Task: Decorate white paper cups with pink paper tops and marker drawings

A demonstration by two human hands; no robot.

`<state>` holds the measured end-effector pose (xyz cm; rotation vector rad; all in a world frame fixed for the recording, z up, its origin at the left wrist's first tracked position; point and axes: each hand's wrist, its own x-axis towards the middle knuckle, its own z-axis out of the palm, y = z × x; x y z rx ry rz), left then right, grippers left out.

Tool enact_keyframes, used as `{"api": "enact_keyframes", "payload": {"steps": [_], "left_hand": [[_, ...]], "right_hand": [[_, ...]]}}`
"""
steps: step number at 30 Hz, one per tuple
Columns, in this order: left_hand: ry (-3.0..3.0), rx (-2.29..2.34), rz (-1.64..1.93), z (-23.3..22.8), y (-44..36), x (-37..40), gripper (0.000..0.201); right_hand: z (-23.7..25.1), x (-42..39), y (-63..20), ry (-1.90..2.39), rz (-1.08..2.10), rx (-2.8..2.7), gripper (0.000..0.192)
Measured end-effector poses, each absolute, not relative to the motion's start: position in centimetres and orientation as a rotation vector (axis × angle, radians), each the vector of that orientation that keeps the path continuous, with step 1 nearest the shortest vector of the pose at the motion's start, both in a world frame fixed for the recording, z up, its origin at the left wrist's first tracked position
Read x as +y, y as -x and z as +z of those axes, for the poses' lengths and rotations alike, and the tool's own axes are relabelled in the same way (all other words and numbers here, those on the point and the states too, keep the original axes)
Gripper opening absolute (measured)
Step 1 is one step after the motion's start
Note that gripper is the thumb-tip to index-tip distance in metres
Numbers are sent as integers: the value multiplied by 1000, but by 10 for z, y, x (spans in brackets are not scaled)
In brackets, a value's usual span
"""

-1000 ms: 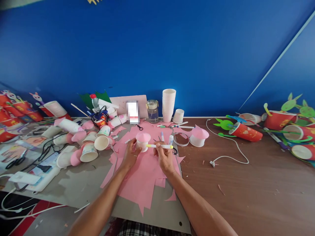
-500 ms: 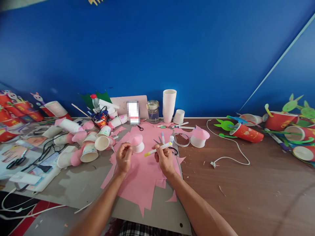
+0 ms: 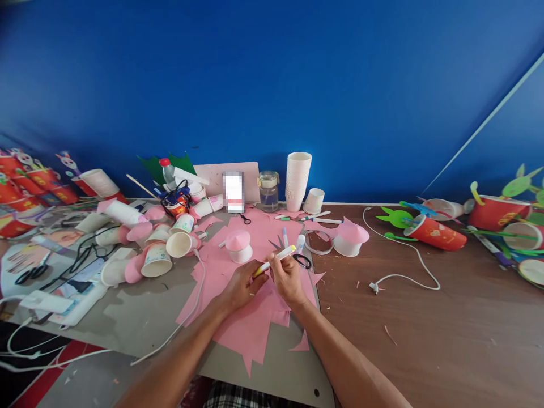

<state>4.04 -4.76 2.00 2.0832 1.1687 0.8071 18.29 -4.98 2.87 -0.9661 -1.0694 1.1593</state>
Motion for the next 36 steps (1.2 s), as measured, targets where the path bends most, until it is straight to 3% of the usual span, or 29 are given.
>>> {"api": "enact_keyframes", "payload": {"steps": [13,20,26,32,36], "left_hand": [[-1949,1076,931,23,-40,-47,40],[-1697,956,758,27,-42,-47,49],[-1474,780,616,29,-37,-46,50],[-1597,891,751,30,-41,-48,49],[-1342,695,608,38,-39,-49,53]], "right_hand": [[37,-49,-185,926,1190,-1307,40],[35,-50,-185,972,1225,-1236,44],[44,-55,-188,960,1154,-1354,36],[52,-57,-187,974,1093,-1348,39],[53,-59,-187,980,1082,-1376,35]]}}
